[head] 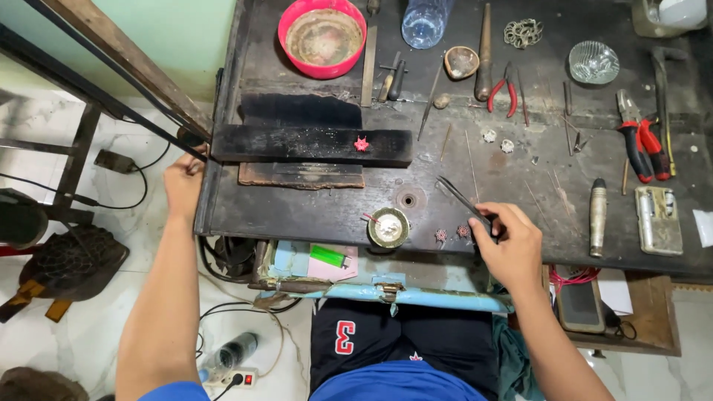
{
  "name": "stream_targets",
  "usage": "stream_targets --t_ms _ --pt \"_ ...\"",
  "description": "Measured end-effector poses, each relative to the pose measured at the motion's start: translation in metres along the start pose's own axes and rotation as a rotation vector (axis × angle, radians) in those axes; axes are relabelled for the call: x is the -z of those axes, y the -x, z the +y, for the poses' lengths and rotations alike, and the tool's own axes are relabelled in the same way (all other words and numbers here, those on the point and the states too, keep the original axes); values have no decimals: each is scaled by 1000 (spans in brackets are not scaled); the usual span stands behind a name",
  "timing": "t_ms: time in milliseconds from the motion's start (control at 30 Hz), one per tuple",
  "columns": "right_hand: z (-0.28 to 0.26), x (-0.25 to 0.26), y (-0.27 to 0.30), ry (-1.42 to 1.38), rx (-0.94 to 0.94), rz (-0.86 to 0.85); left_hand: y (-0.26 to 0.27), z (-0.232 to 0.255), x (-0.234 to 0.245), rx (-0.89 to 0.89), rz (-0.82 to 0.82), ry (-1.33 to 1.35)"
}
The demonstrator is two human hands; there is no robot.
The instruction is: Soldering small metal jewelry components on a workbench using a gas torch and tweezers.
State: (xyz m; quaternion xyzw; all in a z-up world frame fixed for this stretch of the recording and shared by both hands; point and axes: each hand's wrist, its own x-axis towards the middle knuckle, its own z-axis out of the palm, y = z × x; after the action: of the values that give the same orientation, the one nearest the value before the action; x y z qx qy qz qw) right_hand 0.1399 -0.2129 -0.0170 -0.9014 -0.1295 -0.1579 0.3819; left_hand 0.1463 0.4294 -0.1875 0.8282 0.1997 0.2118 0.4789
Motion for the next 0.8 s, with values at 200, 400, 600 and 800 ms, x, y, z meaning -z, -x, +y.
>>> stream_targets --t_ms 200,400,600,800 --pt "6 -1 -5 -3 -78 -28 67 108 20 287 269 75" --pt "13 1 -4 109 -205 -175 151 233 22 -224 678 201" --pt "9 13 -1 59 -120 -48 255 317 -62 -790 -35 77" --pt "-19 15 10 -19 -141 13 300 365 -134 -591 -400 356"
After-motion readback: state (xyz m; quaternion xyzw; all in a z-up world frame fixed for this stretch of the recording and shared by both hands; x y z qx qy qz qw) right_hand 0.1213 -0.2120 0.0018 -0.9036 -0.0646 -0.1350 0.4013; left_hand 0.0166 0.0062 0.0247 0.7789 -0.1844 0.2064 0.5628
